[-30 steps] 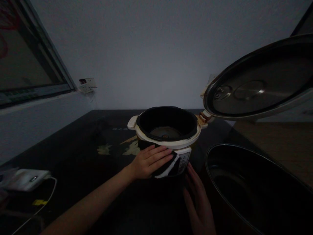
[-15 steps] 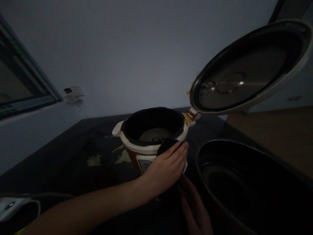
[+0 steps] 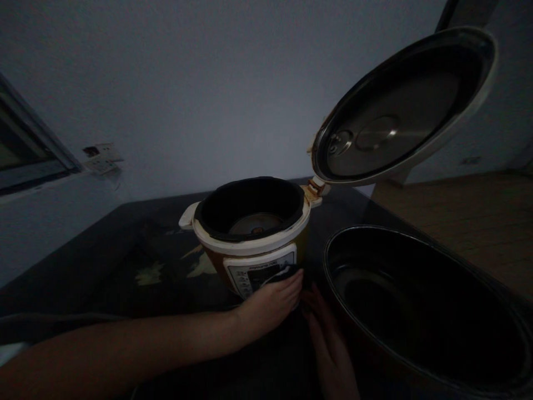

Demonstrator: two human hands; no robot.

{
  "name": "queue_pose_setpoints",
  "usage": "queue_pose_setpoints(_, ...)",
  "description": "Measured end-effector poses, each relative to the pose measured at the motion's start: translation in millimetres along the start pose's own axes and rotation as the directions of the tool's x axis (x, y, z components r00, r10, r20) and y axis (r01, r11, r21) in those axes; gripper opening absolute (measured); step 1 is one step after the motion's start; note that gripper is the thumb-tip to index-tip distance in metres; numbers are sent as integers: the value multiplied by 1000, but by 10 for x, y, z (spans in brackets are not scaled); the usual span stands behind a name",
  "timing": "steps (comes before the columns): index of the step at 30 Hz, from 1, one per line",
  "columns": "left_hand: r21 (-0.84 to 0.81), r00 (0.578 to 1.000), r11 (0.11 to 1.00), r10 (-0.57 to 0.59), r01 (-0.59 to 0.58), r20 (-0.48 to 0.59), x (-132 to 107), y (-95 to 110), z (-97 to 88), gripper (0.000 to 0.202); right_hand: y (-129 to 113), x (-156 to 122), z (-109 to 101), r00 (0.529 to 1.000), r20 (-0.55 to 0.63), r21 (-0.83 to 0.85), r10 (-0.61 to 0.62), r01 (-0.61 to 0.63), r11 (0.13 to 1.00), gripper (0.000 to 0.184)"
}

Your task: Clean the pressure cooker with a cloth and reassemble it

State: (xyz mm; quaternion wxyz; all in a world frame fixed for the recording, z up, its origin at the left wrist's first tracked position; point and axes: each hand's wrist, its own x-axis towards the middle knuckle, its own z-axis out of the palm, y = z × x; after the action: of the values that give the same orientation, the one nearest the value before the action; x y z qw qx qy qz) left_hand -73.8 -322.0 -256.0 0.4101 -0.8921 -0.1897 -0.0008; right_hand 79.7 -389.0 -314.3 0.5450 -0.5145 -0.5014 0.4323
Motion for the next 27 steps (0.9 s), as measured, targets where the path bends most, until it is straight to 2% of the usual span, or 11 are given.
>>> queue_pose_setpoints(3, -6, 999, 999, 39, -39, 22, -72, 118, 85, 39, 16, -4, 15, 999, 10, -99, -40, 41, 994, 55)
queue_pose_setpoints(6, -7, 991, 995, 102, -102, 83, -161, 165, 117, 37, 8, -3, 25, 999, 23, -95, -37, 39, 995, 54)
queue_pose_setpoints(8, -24, 987, 991, 134, -132, 84, -199, 119, 89, 35, 1, -1, 23, 999, 14, -72, -41, 42, 996, 53)
queue_pose_setpoints(11, -80, 988, 985, 156, -155, 9, -191, -91, -52, 33, -5, 1, 7, 1000, 9, -35, -16, 16, 999, 51)
queue_pose_setpoints(13, -119, 989, 982, 144, -147, -31, -153, -294, -202, 38, -10, 2, -5, 1000, 10, -17, 14, -14, 1000, 51)
queue_pose_setpoints(16, -146, 995, 986, 63, -74, -82, -80, -585, -435, 41, -24, 2, -12, 999, 16, 12, 32, -32, 999, 51)
queue_pose_setpoints(19, -178, 993, 984, -41, 21, -110, -19, -740, -573, 40, -44, 2, -8, 999, 23, 38, 37, -38, 999, 51)
queue_pose_setpoints(23, -152, 987, 984, -111, 93, -116, -4, -651, -528, 42, -60, 1, -3, 998, 30, 34, 47, -48, 998, 52)
queue_pose_setpoints(27, -113, 997, 994, -19, 10, -74, -103, -367, -306, 43, -60, -1, -6, 997, 38, 59, 66, -68, 996, 53)
